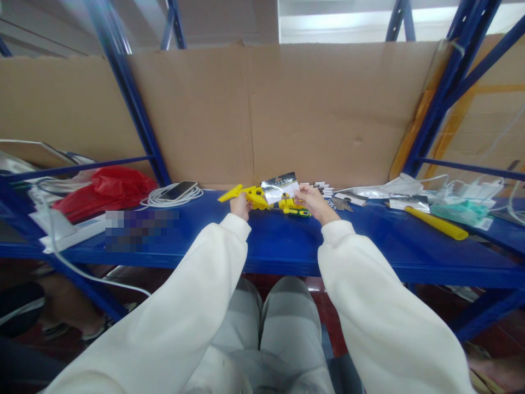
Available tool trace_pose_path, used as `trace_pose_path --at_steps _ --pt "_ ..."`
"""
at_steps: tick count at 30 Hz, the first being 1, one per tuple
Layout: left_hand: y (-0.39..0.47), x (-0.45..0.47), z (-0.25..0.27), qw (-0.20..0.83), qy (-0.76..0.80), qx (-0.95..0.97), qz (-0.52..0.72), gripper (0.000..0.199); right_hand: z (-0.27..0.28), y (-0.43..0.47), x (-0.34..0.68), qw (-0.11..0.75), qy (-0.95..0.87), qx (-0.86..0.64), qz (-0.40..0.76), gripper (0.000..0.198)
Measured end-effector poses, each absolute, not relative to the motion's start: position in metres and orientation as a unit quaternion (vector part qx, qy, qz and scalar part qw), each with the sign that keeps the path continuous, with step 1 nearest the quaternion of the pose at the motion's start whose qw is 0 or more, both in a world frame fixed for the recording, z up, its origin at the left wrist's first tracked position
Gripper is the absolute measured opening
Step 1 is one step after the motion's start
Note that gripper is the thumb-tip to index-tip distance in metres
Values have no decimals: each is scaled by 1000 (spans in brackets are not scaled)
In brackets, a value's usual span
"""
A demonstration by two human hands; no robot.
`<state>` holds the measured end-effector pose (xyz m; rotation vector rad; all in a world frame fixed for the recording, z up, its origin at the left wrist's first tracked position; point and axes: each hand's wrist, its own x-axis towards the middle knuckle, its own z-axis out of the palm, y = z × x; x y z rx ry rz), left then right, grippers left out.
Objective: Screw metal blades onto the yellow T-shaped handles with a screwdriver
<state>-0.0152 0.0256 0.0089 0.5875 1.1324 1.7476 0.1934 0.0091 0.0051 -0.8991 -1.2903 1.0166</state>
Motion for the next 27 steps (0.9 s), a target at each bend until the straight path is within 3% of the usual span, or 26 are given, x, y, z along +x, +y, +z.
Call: trace_pose_path --at_steps 10,18,27 --pt "28 -19 11 432 452 178 760 30 5 10 194 594 -552 -387 438 29" --pt "28 -20 12 418 441 147 781 26 4 12 194 592 -545 -397 442 25" --pt "21 -15 11 555 396 230 694 9 0 15 195 583 -559 -379 451 23"
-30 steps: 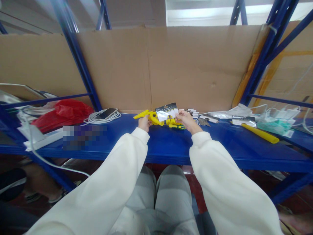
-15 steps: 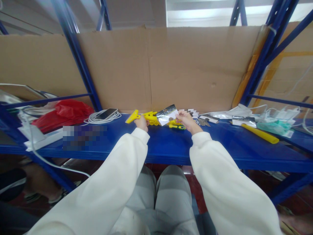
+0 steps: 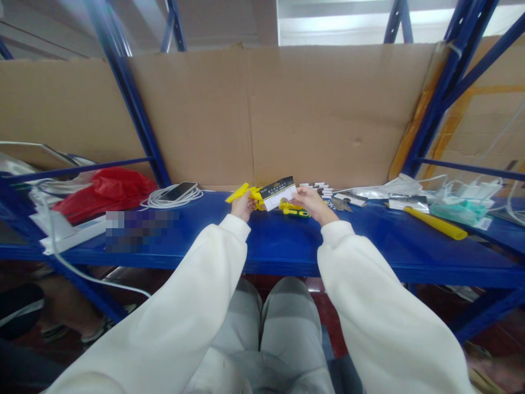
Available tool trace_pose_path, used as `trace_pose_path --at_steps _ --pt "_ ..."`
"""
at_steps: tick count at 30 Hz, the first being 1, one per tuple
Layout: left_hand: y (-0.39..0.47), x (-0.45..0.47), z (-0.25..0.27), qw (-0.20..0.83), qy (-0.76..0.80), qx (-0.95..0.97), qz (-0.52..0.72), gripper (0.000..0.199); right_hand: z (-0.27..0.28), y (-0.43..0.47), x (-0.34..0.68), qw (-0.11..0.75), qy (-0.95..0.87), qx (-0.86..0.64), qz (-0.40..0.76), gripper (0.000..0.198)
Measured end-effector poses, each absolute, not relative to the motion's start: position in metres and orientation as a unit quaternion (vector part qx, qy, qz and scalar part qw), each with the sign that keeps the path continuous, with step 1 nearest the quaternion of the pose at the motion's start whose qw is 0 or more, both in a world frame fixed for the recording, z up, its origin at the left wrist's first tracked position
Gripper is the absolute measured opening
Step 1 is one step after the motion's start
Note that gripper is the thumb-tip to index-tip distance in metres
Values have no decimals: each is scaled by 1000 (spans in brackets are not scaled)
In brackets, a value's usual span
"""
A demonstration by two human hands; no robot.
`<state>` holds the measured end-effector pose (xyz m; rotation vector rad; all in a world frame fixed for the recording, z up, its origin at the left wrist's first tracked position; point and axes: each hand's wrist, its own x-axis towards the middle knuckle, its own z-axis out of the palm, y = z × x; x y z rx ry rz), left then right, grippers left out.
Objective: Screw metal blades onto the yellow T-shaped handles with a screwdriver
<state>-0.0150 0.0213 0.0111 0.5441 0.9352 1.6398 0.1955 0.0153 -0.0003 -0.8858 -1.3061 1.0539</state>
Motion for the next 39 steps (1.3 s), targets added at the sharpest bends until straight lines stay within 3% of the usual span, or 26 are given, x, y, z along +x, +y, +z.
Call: trace_pose_path --at_steps 10,19,32,39 --pt "17 -16 14 576 424 295 633 6 0 14 195 560 -565 -375 476 21" --pt "27 -14 6 513 463 407 597 22 -1 14 193 553 -562 -389 476 25" --pt "32 -7 -3 508 441 539 507 7 -4 18 190 562 -546 -402 473 20" --pt "31 -4 -1 539 422 504 527 24 -5 18 191 574 -551 -389 465 21"
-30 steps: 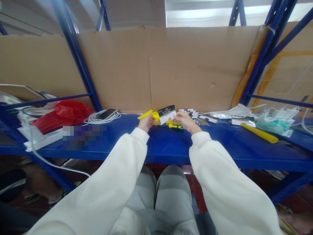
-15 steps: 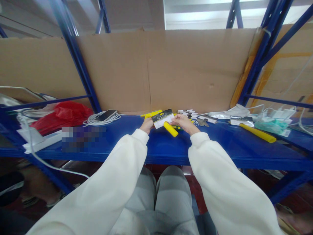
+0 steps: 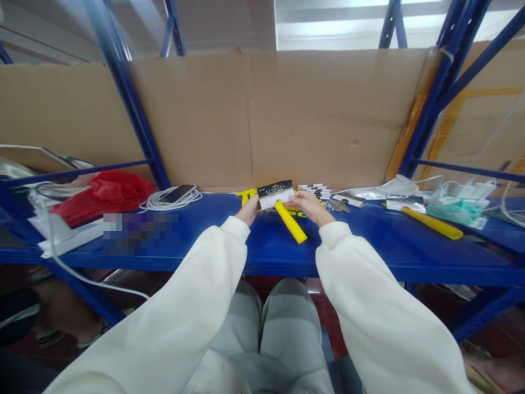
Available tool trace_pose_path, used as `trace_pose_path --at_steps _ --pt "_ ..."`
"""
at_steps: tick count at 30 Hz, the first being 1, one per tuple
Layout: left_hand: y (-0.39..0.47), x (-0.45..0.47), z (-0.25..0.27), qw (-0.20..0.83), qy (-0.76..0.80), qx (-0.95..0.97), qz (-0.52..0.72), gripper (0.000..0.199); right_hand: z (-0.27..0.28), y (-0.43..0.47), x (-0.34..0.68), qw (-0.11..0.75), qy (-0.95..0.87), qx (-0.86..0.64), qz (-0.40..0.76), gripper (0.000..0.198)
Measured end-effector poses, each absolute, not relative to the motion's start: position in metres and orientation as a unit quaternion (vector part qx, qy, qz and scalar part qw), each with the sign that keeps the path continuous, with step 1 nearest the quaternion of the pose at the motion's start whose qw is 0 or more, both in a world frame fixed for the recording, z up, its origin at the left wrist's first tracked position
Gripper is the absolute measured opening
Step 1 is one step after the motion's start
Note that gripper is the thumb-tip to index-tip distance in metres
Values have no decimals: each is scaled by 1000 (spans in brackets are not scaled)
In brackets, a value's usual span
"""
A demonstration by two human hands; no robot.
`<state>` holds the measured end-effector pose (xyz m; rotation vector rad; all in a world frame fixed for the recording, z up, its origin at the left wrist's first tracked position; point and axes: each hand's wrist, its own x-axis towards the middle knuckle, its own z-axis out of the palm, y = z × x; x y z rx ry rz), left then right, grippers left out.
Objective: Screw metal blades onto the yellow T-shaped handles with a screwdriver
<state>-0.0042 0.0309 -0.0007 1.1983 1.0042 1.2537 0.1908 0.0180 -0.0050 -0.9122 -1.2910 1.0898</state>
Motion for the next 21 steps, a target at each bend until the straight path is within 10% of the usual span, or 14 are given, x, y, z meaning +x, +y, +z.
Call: trace_pose_path --at_steps 21 --pt "27 -10 8 611 379 420 554 28 -5 18 192 585 -545 -402 445 21"
